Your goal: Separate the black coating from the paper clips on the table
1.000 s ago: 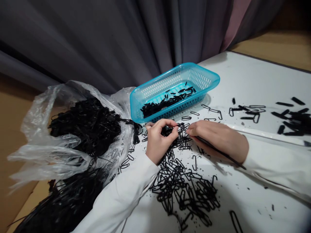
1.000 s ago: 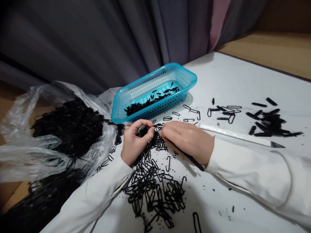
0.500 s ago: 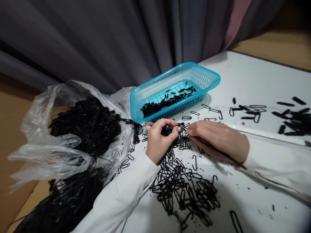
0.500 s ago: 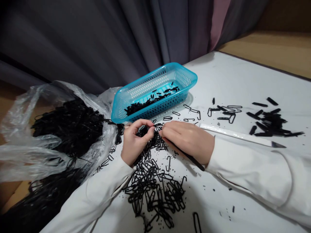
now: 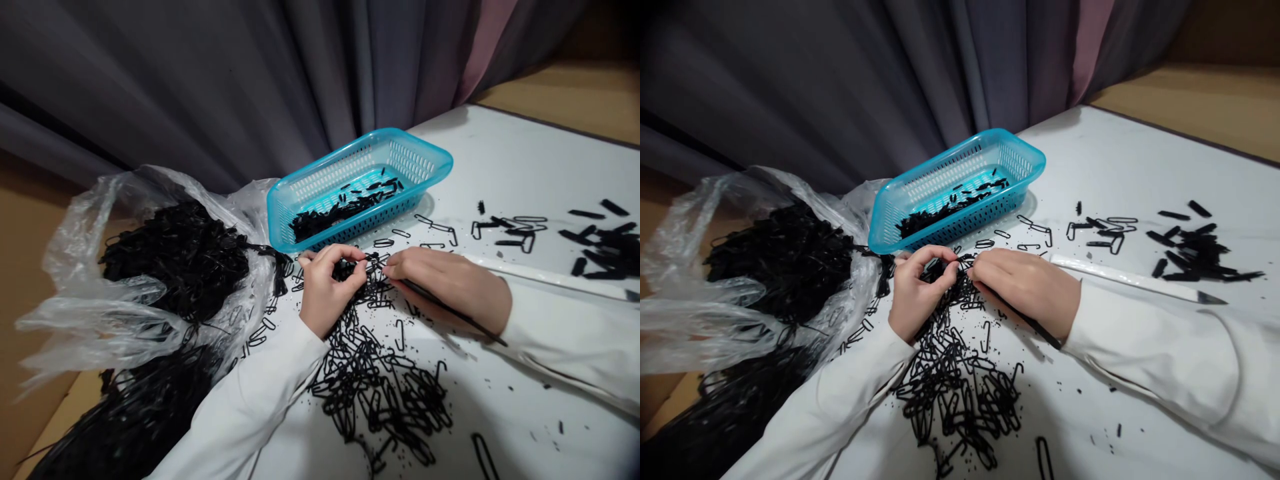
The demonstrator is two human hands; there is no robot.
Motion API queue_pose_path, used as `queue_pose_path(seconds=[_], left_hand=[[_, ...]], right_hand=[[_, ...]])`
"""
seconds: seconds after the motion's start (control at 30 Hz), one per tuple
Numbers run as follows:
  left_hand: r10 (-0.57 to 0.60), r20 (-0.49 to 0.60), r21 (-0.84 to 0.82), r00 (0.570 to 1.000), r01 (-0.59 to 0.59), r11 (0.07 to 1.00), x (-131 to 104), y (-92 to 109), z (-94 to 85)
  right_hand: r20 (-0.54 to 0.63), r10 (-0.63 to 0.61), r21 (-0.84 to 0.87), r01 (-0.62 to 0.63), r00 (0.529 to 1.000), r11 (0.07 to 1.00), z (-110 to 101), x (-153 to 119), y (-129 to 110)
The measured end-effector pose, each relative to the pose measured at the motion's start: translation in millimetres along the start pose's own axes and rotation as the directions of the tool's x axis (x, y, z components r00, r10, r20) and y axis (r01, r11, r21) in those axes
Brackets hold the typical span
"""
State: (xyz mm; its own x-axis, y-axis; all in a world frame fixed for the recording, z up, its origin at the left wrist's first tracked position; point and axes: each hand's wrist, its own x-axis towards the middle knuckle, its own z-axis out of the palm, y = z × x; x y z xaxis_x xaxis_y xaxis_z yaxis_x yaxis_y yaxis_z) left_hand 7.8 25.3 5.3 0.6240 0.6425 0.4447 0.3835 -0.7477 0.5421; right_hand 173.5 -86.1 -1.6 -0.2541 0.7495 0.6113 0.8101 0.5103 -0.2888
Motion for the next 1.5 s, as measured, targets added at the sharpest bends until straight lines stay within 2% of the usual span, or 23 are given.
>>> queue_pose_path(seconds=[0.33,0.67,0.97,1.13,1.4,1.5], left_hand=[[0.021,-0.003,0.024,1.0,-0.02,1.0,0.2,-0.4,0.3],[-0.018,0.008,0.021,1.0,0.018,1.0,0.1,0.7,0.6],[0.007,0.023,0.014,1.0,-0.007,1.0,0.4,-0.1,0.7],[0.011,0.008,0.006,1.0,-0.011,1.0,0.4,0.3,1.1],[0.001,-0.017,-0.018,1.0,-0.002,1.0,0.4,1.7,-0.1],[0.033,-0.043,-0.049,0.999,-0.035,0.998,0.2,2.0,-1.4]], right_hand=[[0.011,0.065,0.078,-0.065,0.998,0.995,-1.4,0.2,0.6],[-0.005,-0.062,-0.102,0.061,0.998,0.993,2.2,-3.4,3.5],[0.053,-0.163,-0.202,0.17,0.985,0.964,-2.4,1.5,1.6],[0.049,-0.09,-0.216,0.098,0.995,0.971,-3.5,-0.3,4.6],[-0.063,0.061,-0.157,-0.071,0.996,0.985,-1.8,-2.3,1.4],[-0.079,0.071,-0.155,-0.082,0.994,0.984,-2.4,-2.4,1.5]])
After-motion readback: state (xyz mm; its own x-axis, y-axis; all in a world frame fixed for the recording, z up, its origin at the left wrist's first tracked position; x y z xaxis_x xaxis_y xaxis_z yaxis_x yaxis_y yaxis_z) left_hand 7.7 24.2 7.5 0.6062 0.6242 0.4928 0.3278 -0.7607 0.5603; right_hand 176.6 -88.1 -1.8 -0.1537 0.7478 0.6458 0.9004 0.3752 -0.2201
